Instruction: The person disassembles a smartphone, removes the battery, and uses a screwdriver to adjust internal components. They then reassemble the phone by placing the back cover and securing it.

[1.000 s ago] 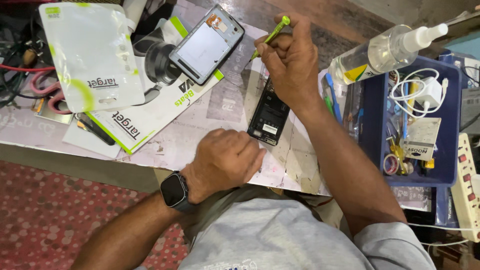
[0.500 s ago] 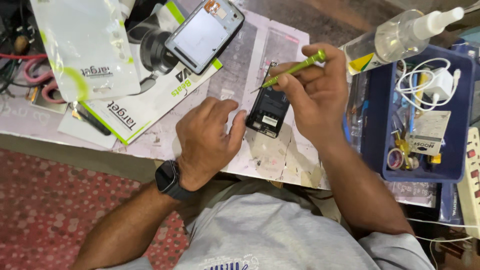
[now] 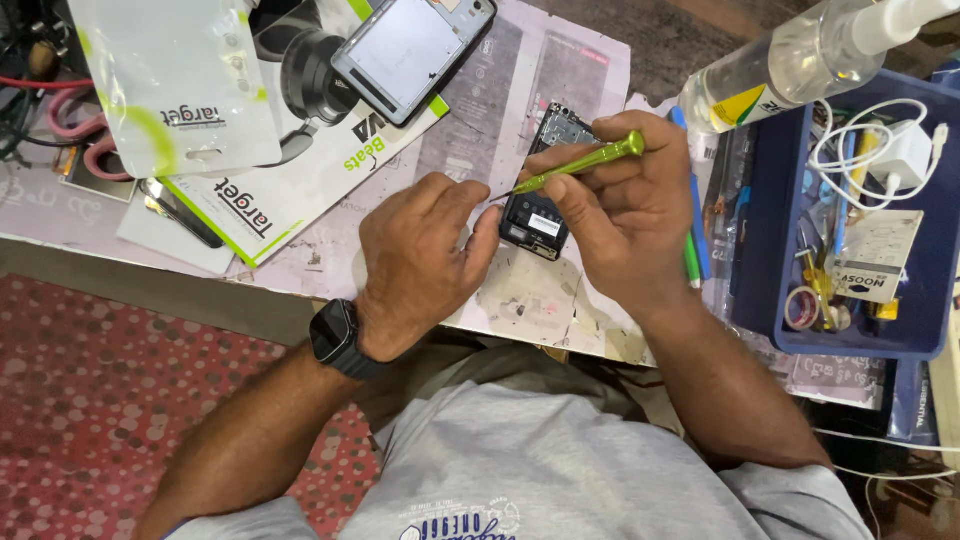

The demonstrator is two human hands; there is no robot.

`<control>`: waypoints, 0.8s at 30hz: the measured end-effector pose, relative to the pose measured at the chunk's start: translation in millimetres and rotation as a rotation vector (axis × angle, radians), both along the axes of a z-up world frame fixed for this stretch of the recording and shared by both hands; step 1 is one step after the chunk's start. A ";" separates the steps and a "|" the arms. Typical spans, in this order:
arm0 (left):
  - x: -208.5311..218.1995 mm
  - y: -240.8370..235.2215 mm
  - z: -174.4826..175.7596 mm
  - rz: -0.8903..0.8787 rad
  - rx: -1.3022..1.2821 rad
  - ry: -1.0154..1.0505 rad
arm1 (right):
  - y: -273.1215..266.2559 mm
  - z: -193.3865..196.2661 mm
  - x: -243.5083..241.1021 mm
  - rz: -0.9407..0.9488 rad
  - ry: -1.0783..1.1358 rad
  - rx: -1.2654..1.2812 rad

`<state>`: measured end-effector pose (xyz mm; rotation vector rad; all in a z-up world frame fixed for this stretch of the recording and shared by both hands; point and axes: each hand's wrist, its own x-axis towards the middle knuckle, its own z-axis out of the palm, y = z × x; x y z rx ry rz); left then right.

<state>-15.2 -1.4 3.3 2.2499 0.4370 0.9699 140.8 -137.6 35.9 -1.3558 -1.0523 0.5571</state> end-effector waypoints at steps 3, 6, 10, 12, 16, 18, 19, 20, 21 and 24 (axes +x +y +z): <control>0.3 0.2 -0.6 -0.002 0.019 -0.010 | -0.6 0.1 -0.5 0.006 0.000 -0.009; -0.6 0.5 -0.3 -0.020 0.007 -0.031 | -2.2 0.9 -1.1 -0.010 -0.029 -0.001; -1.8 0.7 0.8 -0.030 -0.031 -0.072 | -5.6 2.3 -2.9 -0.054 -0.086 0.022; -2.6 1.4 0.9 -0.040 -0.043 -0.085 | -7.4 1.8 -4.8 -0.062 -0.086 0.032; -2.9 1.3 0.5 -0.038 -0.040 -0.106 | -6.5 -2.9 -8.2 -0.044 -0.049 0.062; -3.1 0.9 0.2 -0.032 -0.037 -0.101 | -6.1 -4.3 -7.6 -0.032 -0.037 0.073; -3.0 0.9 0.0 -0.034 -0.039 -0.099 | -5.9 -4.8 -6.9 -0.027 -0.038 0.072; -3.1 0.8 -0.3 -0.036 -0.043 -0.097 | -5.8 -5.3 -6.3 -0.021 -0.040 0.072; -3.2 0.8 -0.6 -0.038 -0.046 -0.095 | -5.6 -5.8 -5.9 -0.016 -0.043 0.072; -3.2 0.9 -0.9 -0.035 -0.041 -0.101 | -5.1 -6.5 -5.0 -0.007 -0.055 0.077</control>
